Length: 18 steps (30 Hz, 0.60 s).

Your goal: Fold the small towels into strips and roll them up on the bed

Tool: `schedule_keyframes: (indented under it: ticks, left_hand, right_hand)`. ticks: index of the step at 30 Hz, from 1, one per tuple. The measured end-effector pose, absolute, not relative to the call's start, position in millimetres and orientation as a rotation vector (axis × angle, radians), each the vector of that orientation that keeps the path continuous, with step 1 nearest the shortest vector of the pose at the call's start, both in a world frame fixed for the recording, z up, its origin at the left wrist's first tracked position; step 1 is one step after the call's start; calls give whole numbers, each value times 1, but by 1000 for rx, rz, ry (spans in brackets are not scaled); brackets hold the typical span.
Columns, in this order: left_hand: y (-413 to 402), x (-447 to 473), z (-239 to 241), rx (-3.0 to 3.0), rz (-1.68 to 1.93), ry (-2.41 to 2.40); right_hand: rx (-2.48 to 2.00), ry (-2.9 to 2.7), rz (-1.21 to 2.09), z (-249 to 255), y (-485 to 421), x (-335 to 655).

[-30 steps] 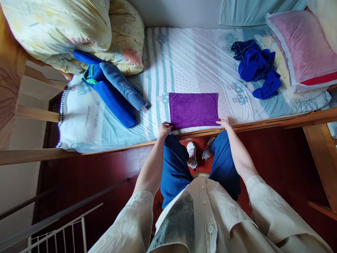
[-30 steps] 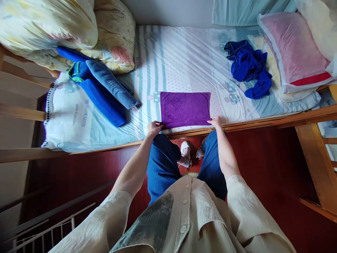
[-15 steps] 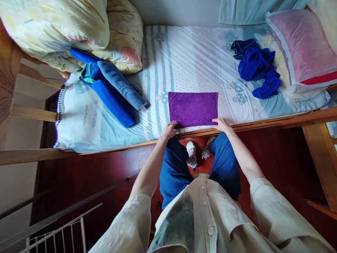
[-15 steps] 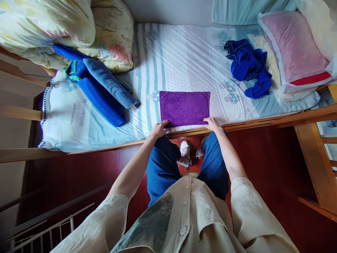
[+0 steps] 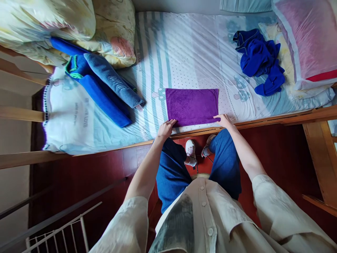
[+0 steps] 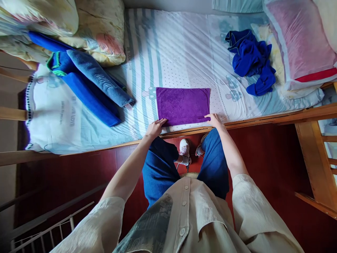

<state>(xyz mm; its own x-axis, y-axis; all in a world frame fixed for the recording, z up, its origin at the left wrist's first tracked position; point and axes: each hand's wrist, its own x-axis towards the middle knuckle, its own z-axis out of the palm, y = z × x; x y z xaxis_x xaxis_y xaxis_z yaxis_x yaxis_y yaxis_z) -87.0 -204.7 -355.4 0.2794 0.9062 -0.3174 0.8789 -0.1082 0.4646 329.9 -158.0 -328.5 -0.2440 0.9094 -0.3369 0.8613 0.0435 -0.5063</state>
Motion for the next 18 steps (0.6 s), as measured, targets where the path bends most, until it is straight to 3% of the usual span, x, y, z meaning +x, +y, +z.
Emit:
schedule_keyframes:
  ticks: [10, 18]
  left_hand:
    - [-200, -101, -359, 1618, 475, 1724]
    - [-195, -97, -359, 1504, 547, 1799]
  right_hand:
    - [-1806, -1876, 1146, -326, -154, 326]
    - [-1806, -1608, 1171, -338, -147, 326]
